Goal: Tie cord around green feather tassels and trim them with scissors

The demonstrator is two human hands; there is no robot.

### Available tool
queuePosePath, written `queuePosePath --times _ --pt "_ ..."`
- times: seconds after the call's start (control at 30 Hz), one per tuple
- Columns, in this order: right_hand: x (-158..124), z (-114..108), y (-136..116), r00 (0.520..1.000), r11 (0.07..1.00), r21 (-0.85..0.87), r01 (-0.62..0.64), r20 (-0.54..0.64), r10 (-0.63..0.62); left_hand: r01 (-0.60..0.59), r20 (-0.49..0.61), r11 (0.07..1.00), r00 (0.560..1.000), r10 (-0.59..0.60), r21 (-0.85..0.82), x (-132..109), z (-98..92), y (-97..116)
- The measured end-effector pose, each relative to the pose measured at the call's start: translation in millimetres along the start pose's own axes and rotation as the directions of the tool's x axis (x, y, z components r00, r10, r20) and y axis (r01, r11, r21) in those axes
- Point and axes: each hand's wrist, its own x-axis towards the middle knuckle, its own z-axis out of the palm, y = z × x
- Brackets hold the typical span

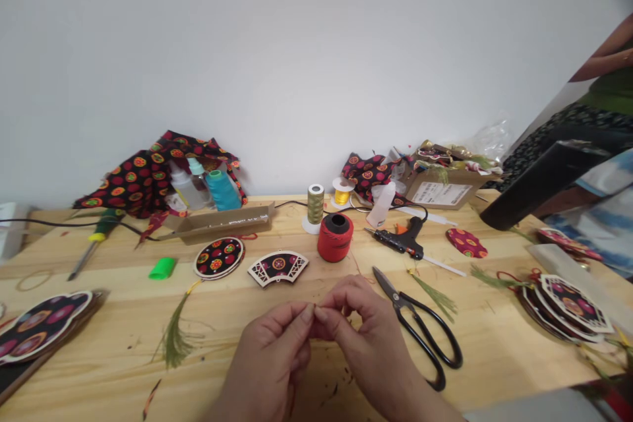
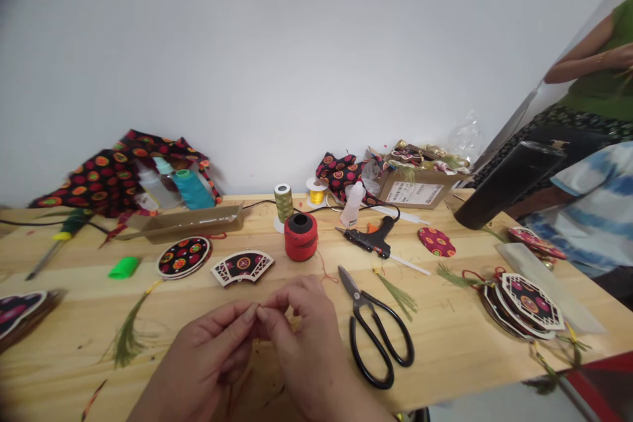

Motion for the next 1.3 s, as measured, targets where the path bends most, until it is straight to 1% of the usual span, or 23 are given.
queuePosePath --times 0.07,0.17,0.3,0.37,0.47,0.57,0.63,0.7,0.83,1.03,1.2,1.3 --pt "1.9 -2.3 -1.1 1.0 1.0 -0.004 -0.022 0.004 0.022 -0.016 0.01 0.999 1.0 0.015 0.037 -1.3 -1.2 -0.3" --pt "4.6 -5.8 -2.0 0.997 0.998 -0.002 -0.061 0.053 0.061 -0.034 0.036 0.995 0.999 0.031 0.095 -3.4 -3.5 -1.6" --pt "8.9 -9.4 -1.1 0.978 0.983 0.054 -0.173 0.127 0.165 -0.033 0.062 0.989 0.998 0.024 0.146 -4.3 -5.5 -4.4" --pt "10.7 -11.1 0.0 0.968 0.972 0.104 -0.21 0.163 0.191 -0.028 0.071 0.986 0.997 0.016 0.167 -3.1 -6.6 -6.2" --pt "12.8 -15.2 1.2 0.96 0.968 0.166 -0.19 0.236 0.148 0.005 0.094 0.976 0.995 -0.026 0.218 0.1 -9.5 -10.1" --pt "14.5 -21.1 1.8 0.949 0.973 0.195 -0.12 0.312 0.054 0.019 0.136 0.967 0.989 -0.055 0.253 2.3 -13.1 -13.2" --pt "15.3 -24.4 2.8 0.944 0.977 0.2 -0.079 0.331 0.009 0.008 0.162 0.965 0.985 -0.053 0.264 2.4 -14.0 -13.0" --pt "15.6 -26.4 4.6 0.947 0.983 0.179 -0.048 0.321 -0.012 0.006 0.177 0.962 0.983 -0.056 0.272 1.6 -13.2 -10.9" --pt "14.7 -26.6 7.0 0.956 0.995 0.101 -0.011 0.292 -0.019 -0.008 0.195 0.973 0.98 -0.038 0.232 -0.4 -10.1 -5.5" --pt "14.4 -26.7 3.2 0.958 1.0 0.0 -0.003 0.288 0.003 0.021 0.218 0.988 0.974 -0.055 0.156 -1.1 -10.8 -3.7" --pt "14.9 -27.6 0.2 0.966 0.999 0.019 -0.035 0.256 0.028 0.024 0.226 0.995 0.973 -0.046 0.1 -1.4 -9.2 -3.0" --pt "15.1 -27.8 0.0 0.97 0.999 0.033 -0.04 0.242 0.031 0.029 0.231 0.995 0.972 -0.05 0.093 -1.8 -8.3 -2.7"
